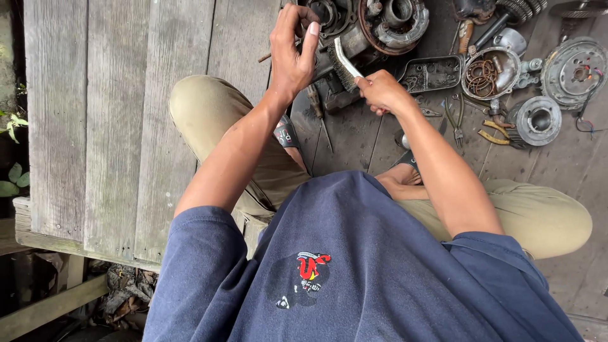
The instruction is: Cleaning a motorcycle engine casing using a wire brush and a metal scraper to remove dirt and grime.
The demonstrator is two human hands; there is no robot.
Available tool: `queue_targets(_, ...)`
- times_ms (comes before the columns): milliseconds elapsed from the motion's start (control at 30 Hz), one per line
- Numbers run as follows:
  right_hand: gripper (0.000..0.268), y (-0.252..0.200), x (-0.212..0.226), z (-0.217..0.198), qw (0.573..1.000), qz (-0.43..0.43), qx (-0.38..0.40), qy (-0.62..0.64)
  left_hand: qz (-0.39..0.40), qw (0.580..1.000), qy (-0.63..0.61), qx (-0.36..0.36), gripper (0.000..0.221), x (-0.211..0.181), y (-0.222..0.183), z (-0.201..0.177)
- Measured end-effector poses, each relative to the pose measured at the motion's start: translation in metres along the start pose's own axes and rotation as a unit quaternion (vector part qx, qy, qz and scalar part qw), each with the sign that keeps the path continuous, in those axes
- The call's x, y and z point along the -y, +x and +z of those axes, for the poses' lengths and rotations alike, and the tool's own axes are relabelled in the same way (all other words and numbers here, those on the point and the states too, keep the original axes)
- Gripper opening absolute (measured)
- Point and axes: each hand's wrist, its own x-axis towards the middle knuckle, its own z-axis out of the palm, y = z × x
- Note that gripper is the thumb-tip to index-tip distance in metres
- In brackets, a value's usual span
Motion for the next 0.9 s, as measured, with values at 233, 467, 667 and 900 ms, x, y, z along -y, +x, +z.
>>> queue_targets(233,0.034,0.031,-0.015,0.008,0.958,-0.078,-0.143,-0.234,-0.003,1.0,0.0,0.008,0.017,0.002,-0.001,0.0)
queue_targets(467,0.032,0.029,-0.027,0.024,0.947,-0.104,-0.266,-0.146,0.003,1.0,-0.004,-0.003,0.015,-0.001,0.0,-0.002)
queue_targets(667,0.038,-0.002,-0.007,0.023,0.959,-0.1,-0.172,-0.203,-0.004,1.0,-0.004,0.001,0.015,-0.001,-0.002,0.001)
queue_targets(900,0.037,0.005,0.024,-0.002,0.931,-0.087,-0.099,-0.341,0.004,1.0,-0.007,0.004,0.013,0.003,0.002,-0.001)
